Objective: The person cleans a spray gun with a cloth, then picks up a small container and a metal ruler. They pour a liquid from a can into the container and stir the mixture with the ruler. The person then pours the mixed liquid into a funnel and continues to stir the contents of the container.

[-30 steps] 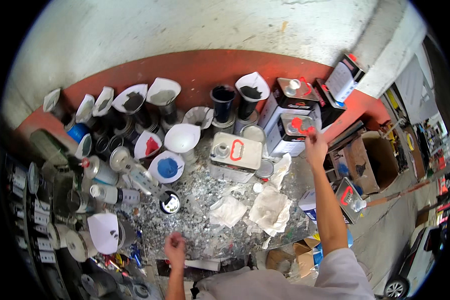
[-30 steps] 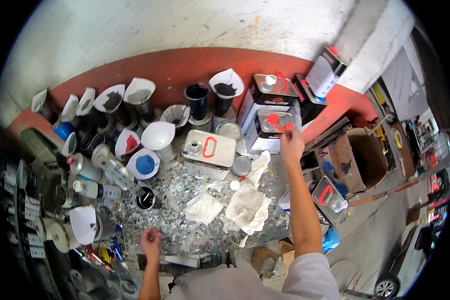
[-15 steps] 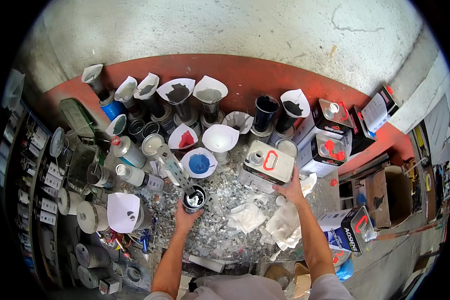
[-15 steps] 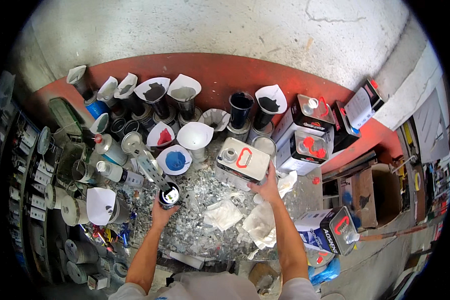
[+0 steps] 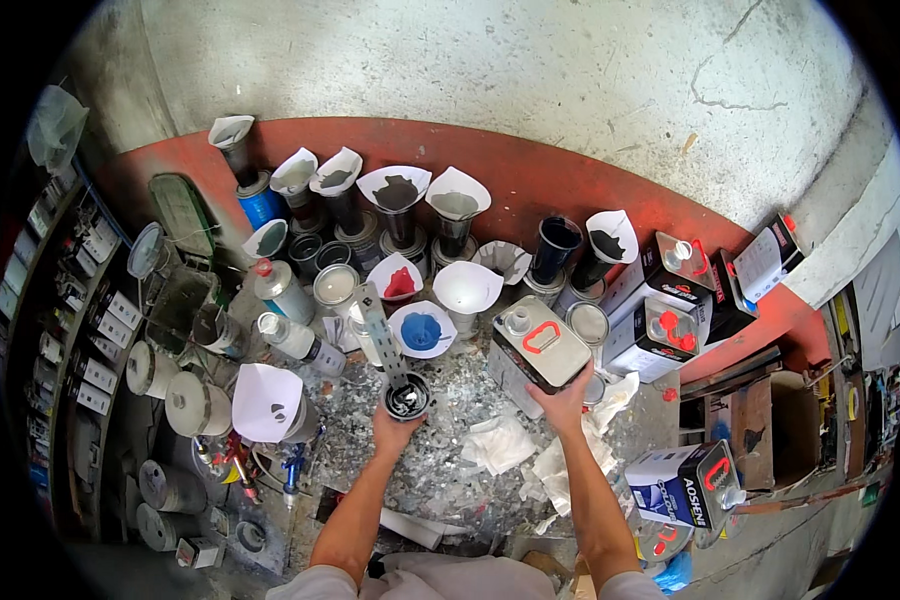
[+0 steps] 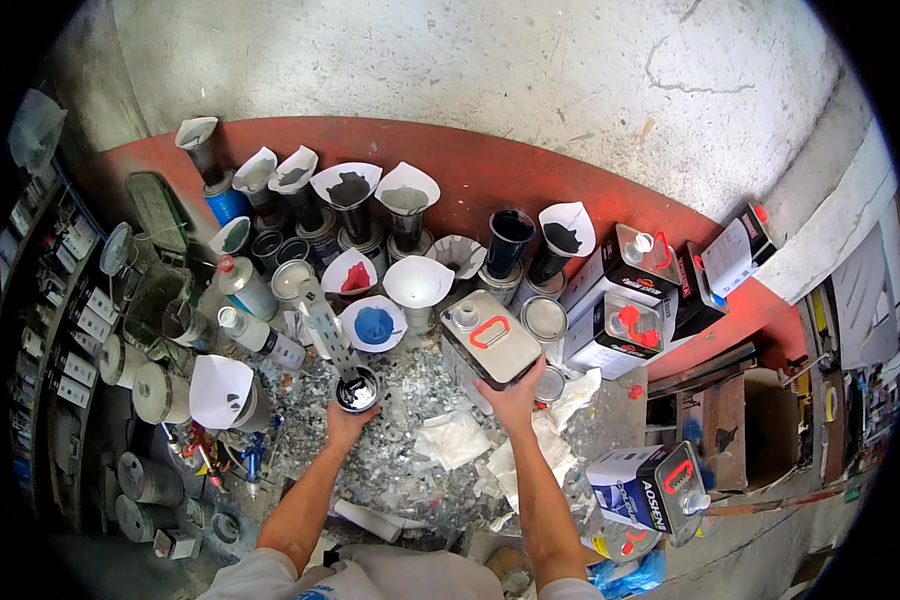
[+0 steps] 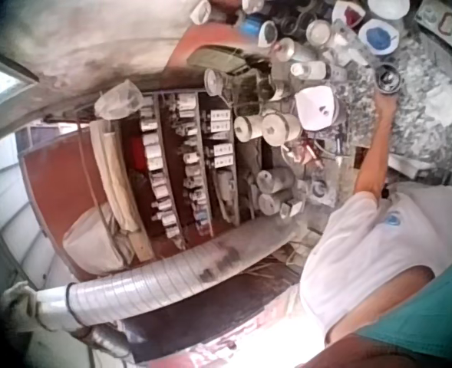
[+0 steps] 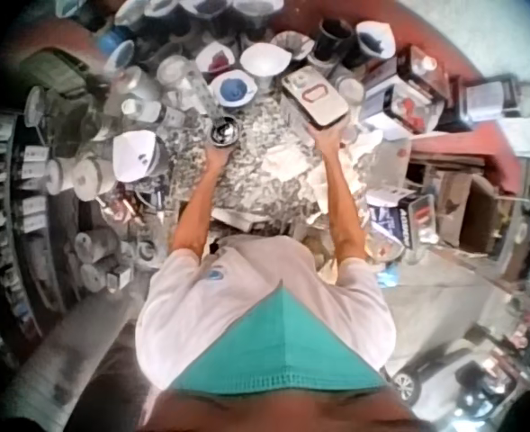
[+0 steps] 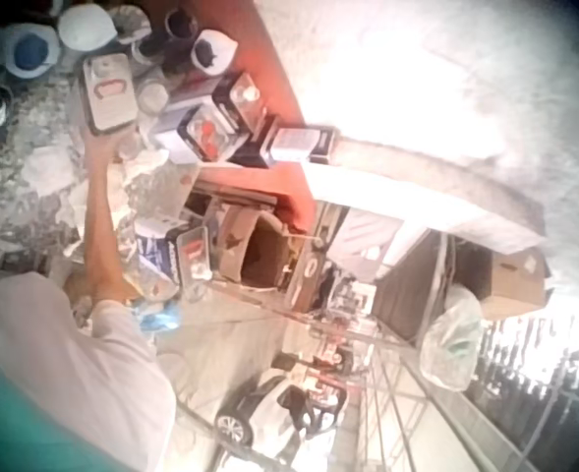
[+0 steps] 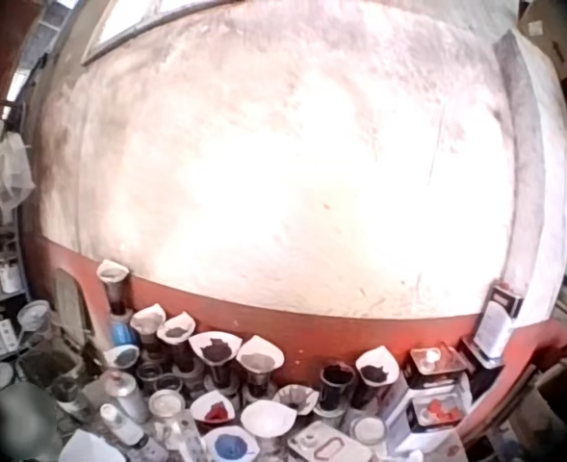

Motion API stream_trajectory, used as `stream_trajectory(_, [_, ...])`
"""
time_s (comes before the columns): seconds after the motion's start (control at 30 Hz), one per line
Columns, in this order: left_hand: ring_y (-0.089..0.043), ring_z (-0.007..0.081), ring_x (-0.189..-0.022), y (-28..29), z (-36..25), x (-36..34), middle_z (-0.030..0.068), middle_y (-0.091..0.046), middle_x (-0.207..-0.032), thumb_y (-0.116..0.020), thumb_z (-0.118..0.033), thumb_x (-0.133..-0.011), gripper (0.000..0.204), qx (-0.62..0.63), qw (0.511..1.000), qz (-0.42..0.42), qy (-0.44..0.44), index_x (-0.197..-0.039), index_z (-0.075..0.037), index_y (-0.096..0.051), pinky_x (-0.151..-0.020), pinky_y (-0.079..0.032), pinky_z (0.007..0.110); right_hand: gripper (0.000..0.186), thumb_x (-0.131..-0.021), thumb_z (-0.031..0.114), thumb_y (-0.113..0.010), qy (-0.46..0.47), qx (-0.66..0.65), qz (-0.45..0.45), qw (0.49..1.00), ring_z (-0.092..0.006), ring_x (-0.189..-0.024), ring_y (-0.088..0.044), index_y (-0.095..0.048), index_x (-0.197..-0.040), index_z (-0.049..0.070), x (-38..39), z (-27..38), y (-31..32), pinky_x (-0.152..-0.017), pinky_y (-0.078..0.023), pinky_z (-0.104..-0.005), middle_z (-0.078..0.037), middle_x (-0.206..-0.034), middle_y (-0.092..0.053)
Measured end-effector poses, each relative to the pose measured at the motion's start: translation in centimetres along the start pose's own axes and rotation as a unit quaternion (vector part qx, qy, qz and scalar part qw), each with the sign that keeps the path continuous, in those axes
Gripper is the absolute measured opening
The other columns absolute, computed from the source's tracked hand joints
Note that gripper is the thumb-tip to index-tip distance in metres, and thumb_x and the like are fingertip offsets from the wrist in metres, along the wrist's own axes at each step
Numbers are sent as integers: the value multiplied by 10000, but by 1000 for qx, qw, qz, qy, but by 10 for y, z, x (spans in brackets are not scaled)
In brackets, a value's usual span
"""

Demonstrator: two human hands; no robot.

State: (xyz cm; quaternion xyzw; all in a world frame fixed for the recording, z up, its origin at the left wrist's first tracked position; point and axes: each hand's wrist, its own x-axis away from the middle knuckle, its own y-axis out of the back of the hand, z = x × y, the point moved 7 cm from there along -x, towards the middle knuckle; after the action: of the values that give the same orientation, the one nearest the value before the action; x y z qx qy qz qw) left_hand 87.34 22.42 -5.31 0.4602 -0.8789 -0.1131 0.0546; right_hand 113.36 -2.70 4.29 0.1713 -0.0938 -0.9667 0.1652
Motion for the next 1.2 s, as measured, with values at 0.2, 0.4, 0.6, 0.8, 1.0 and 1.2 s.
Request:
stream_trajectory(0.2, [-627,187,-1078,11,-6,29,88,-655,-1196,-872,-41,-664,696,103,994,0,40,-1268,-4,-528,-940,-482,315,1200,-575,145,-916,21,22,-31,999,-323,-1304,-399,-147,-1481,-22,-1,25,-1,-1117,-315,-397,-200,-1402,-368])
stream_trajectory(0.4, [-616,193,-1108,26,-27,57,100,-653,-1202,-845,-23,-665,718,113,993,23,8,-1301,-22,-513,-967,-469,324,1185,-513,121,-913,92,94,16,991,-300,-1266,-440,-214,-1463,2,13,98,30,-1094,-349,-392,-174,-1356,-411])
stream_trajectory(0.6, [-600,239,-1132,39,-66,89,113,-617,-1202,-839,-39,-613,828,96,993,47,-41,-1346,-43,-453,-991,-454,356,1169,-491,76,-879,103,161,88,978,-278,-1258,-448,-232,-1463,42,62,177,58,-1084,-363,-394,-143,-1342,-427])
stream_trajectory(0.8, [-554,223,-1212,34,-83,101,127,-564,-1305,-891,-92,-630,968,105,987,114,-53,-1430,8,-356,-1038,-434,353,1141,-470,111,-888,134,230,115,957,-306,-1232,-440,-284,-1435,40,107,213,64,-1062,-372,-402,-147,-1326,-398])
stream_trajectory(1.0, [-589,210,-1097,31,-99,107,99,-568,-1195,-838,-9,-642,759,187,974,118,-47,-1300,-45,-463,-961,-477,354,1137,-449,100,-881,210,346,120,907,-342,-1259,-420,-298,-1423,42,132,252,56,-1083,-347,-409,-153,-1332,-402])
stream_trajectory(1.2, [-587,211,-1108,27,-96,104,101,-554,-1222,-845,1,-649,760,168,973,143,-62,-1305,-51,-464,-951,-484,348,1118,-440,133,-891,245,356,136,891,-371,-1256,-411,-346,-1412,49,138,271,45,-1087,-323,-462,-171,-1344,-425])
